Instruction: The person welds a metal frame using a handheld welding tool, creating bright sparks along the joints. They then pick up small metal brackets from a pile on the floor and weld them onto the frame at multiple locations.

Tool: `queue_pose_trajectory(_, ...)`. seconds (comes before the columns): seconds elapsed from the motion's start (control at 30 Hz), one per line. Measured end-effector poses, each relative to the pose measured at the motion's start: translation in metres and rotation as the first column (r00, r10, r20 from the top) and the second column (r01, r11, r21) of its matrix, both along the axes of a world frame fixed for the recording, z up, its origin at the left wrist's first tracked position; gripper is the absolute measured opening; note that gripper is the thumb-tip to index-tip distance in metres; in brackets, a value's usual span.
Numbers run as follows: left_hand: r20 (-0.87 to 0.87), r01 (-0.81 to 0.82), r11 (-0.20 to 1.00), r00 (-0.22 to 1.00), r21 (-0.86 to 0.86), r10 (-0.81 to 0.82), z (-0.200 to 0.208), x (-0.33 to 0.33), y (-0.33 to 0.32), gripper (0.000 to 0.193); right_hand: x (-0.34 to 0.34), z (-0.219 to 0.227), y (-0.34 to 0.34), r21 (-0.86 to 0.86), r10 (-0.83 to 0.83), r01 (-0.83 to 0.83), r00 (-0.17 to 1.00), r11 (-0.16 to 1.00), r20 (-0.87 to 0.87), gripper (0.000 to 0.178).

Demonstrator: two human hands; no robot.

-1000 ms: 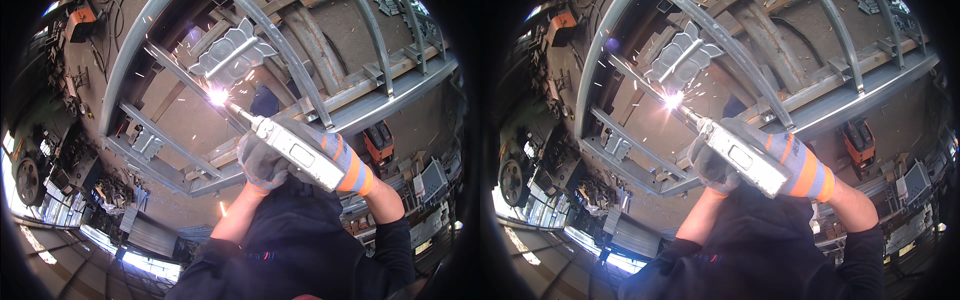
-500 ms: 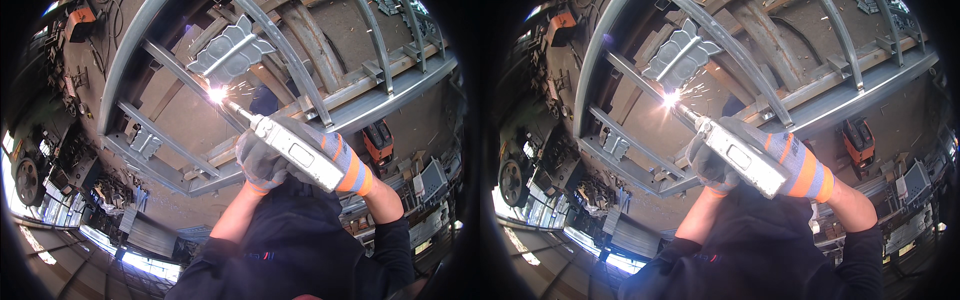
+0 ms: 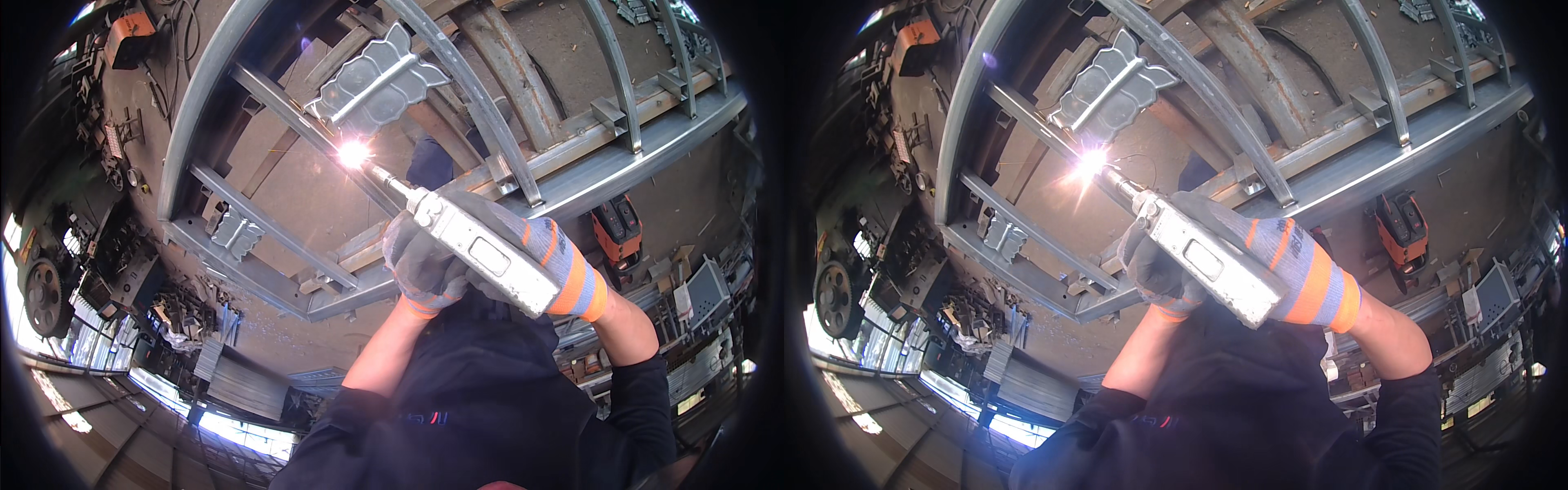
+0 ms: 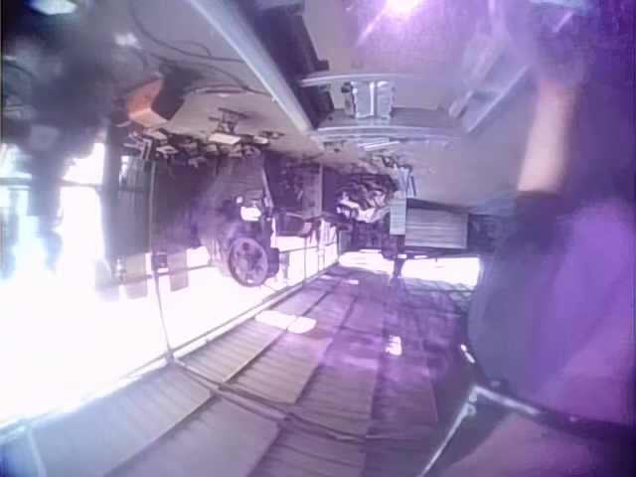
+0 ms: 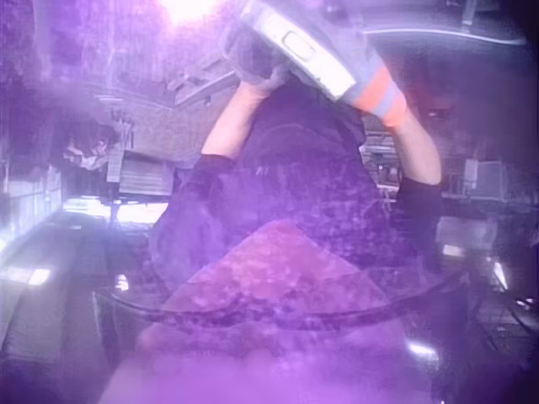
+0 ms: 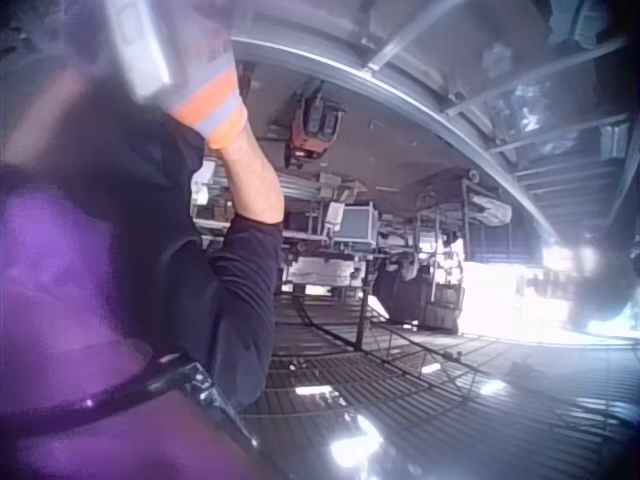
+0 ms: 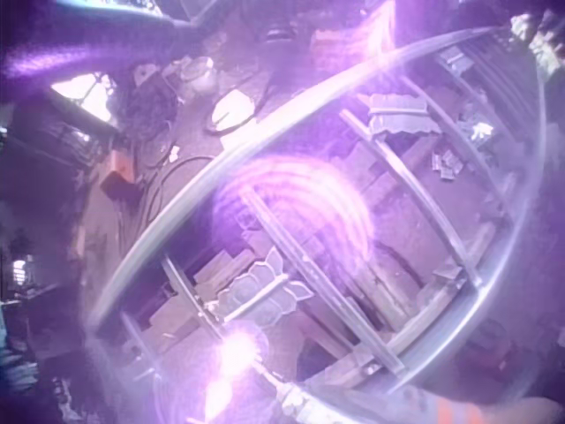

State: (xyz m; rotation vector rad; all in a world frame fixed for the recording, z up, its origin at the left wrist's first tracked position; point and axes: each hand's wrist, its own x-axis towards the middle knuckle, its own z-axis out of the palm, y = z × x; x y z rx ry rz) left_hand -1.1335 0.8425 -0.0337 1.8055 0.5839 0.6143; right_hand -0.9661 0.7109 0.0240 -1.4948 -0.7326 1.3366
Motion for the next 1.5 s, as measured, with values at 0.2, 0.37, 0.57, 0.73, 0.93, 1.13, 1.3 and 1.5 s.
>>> queue_pose_trajectory(0.2,-0.022,0.025,0.999,0.999,-0.038,-0.026,-0.002,-0.008,-0.001,0.046,-0.001,-0.001,-0.001,0.02,-0.032,0.032,0.999,0.999,-0.023,0.073)
queue_pose_trajectory(0.37,-0.026,-0.033,0.995,0.999,-0.097,0.031,-0.008,-0.016,-0.007,0.049,-0.001,0.001,0.0,0.019,-0.037,0.038,0.999,0.999,-0.032,0.07)
queue_pose_trajectory(0.57,-0.056,0.017,0.999,0.998,-0.044,-0.02,-0.01,-0.02,-0.001,0.049,-0.002,0.001,0.002,0.018,-0.045,0.046,0.998,0.999,-0.051,0.07)
queue_pose_trajectory(0.73,-0.053,0.034,0.998,0.998,-0.061,-0.037,-0.004,-0.015,-0.001,0.045,-0.002,0.004,0.006,0.027,-0.078,0.078,0.997,0.997,0.002,0.071)
queue_pose_trajectory(0.93,0.001,0.001,0.995,1.0,-0.099,-0.001,-0.007,-0.012,-0.003,0.049,-0.001,0.008,0.002,-0.046,-0.035,0.033,0.999,0.998,-0.042,0.071)
queue_pose_trajectory(1.13,0.094,0.005,1.0,0.996,-0.009,-0.004,-0.017,-0.018,-0.002,0.055,0.006,0.034,-0.011,-0.127,0.027,-0.019,0.998,0.992,0.054,0.073)
queue_pose_trajectory(1.3,0.059,0.103,0.988,0.992,0.116,-0.111,-0.007,-0.015,0.006,0.054,0.021,0.091,-0.045,-0.318,-0.04,0.047,0.999,0.947,0.029,0.064)
queue_pose_trajectory(1.5,0.054,0.159,0.987,0.985,0.032,-0.161,0.022,0.055,0.01,0.046,0.043,0.172,-0.123,-0.449,-0.24,0.34,0.934,0.826,0.266,0.067)
